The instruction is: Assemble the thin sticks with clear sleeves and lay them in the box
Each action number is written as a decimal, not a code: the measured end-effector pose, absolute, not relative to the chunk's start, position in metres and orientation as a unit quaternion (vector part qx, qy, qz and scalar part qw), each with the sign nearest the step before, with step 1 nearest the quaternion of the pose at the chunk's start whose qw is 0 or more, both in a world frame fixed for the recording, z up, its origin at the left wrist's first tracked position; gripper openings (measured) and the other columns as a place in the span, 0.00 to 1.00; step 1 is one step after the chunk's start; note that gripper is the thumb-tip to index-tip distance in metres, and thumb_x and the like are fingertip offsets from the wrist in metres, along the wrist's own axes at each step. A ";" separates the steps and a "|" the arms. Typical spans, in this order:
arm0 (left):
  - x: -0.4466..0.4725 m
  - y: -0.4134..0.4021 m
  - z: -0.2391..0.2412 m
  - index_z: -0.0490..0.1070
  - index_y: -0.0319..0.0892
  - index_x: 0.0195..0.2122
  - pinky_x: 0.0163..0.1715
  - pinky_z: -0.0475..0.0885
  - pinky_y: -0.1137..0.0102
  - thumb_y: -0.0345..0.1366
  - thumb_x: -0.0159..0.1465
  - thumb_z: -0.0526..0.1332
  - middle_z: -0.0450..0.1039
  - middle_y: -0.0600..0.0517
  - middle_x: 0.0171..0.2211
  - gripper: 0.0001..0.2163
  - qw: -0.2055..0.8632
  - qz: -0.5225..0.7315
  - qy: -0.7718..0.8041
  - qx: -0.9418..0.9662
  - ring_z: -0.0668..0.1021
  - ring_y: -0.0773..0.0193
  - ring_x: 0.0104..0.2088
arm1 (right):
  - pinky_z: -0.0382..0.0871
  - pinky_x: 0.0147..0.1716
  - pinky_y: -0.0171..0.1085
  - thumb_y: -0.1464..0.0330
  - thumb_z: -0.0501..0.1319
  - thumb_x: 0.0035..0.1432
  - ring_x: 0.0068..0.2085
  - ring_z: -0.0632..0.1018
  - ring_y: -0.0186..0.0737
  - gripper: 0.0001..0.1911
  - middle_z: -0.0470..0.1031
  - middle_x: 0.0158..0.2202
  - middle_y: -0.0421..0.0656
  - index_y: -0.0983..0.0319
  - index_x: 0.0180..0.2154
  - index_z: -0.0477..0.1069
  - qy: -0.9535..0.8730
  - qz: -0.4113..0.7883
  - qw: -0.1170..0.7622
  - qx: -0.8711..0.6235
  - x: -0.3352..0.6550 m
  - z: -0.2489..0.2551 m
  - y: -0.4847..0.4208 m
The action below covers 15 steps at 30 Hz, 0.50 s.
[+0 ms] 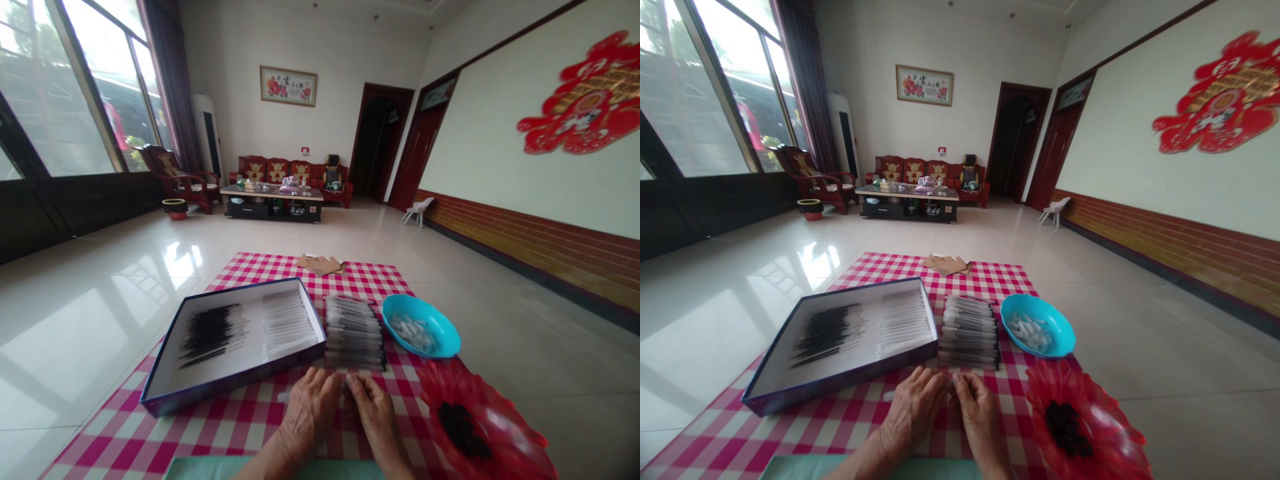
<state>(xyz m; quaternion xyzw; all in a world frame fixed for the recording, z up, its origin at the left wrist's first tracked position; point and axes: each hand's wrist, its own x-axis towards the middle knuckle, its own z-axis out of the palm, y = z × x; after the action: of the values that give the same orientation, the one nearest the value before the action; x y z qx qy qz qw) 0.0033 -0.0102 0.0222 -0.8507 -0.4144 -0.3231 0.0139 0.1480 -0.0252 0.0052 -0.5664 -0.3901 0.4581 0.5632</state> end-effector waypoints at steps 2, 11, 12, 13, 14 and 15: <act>0.005 -0.011 0.018 0.67 0.45 0.32 0.29 0.65 0.69 0.29 0.64 0.53 0.68 0.53 0.26 0.06 0.016 -0.329 -0.419 -0.846 0.69 0.62 0.29 | 0.63 0.18 0.31 0.49 0.64 0.45 0.19 0.69 0.34 0.21 0.70 0.17 0.38 0.62 0.24 0.71 -0.404 0.440 0.554 -0.580 0.147 0.003 -0.025; 0.000 -0.008 0.012 0.65 0.45 0.31 0.28 0.64 0.70 0.29 0.64 0.53 0.68 0.54 0.25 0.06 0.007 -0.315 -0.402 -0.860 0.70 0.63 0.27 | 0.69 0.24 0.34 0.52 0.66 0.43 0.23 0.74 0.38 0.20 0.75 0.21 0.41 0.63 0.26 0.74 -0.391 0.464 0.562 -0.562 0.147 0.012 -0.028; 0.000 -0.008 0.012 0.65 0.45 0.31 0.28 0.64 0.70 0.29 0.64 0.53 0.68 0.54 0.25 0.06 0.001 -0.310 -0.403 -0.861 0.70 0.63 0.28 | 0.70 0.25 0.35 0.52 0.67 0.42 0.24 0.75 0.39 0.20 0.75 0.22 0.41 0.63 0.26 0.75 -0.389 0.470 0.564 -0.557 0.147 0.013 -0.028; 0.000 -0.008 0.012 0.65 0.45 0.31 0.28 0.64 0.70 0.29 0.64 0.53 0.68 0.54 0.25 0.06 -0.002 -0.306 -0.404 -0.862 0.70 0.63 0.28 | 0.70 0.26 0.35 0.53 0.67 0.42 0.25 0.75 0.40 0.19 0.76 0.23 0.41 0.63 0.27 0.75 -0.389 0.475 0.565 -0.551 0.148 0.014 -0.028; 0.000 -0.009 0.011 0.65 0.45 0.31 0.27 0.64 0.70 0.29 0.64 0.53 0.69 0.54 0.25 0.06 -0.005 -0.303 -0.406 -0.862 0.71 0.63 0.28 | 0.71 0.28 0.36 0.53 0.67 0.42 0.27 0.76 0.41 0.18 0.77 0.24 0.42 0.62 0.28 0.76 -0.393 0.478 0.565 -0.547 0.148 0.015 -0.029; 0.000 -0.009 0.011 0.65 0.45 0.31 0.27 0.64 0.70 0.30 0.64 0.53 0.69 0.54 0.26 0.06 -0.005 -0.302 -0.408 -0.862 0.71 0.63 0.28 | 0.72 0.29 0.37 0.54 0.67 0.43 0.29 0.77 0.42 0.18 0.77 0.25 0.42 0.62 0.29 0.76 -0.397 0.480 0.564 -0.542 0.149 0.015 -0.029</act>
<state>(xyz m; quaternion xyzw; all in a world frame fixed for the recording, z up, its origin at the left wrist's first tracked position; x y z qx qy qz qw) 0.0003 -0.0086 0.0107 -0.8617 -0.4081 -0.3016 -0.0051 0.1489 -0.0289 0.0154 -0.5418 -0.3970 0.4798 0.5644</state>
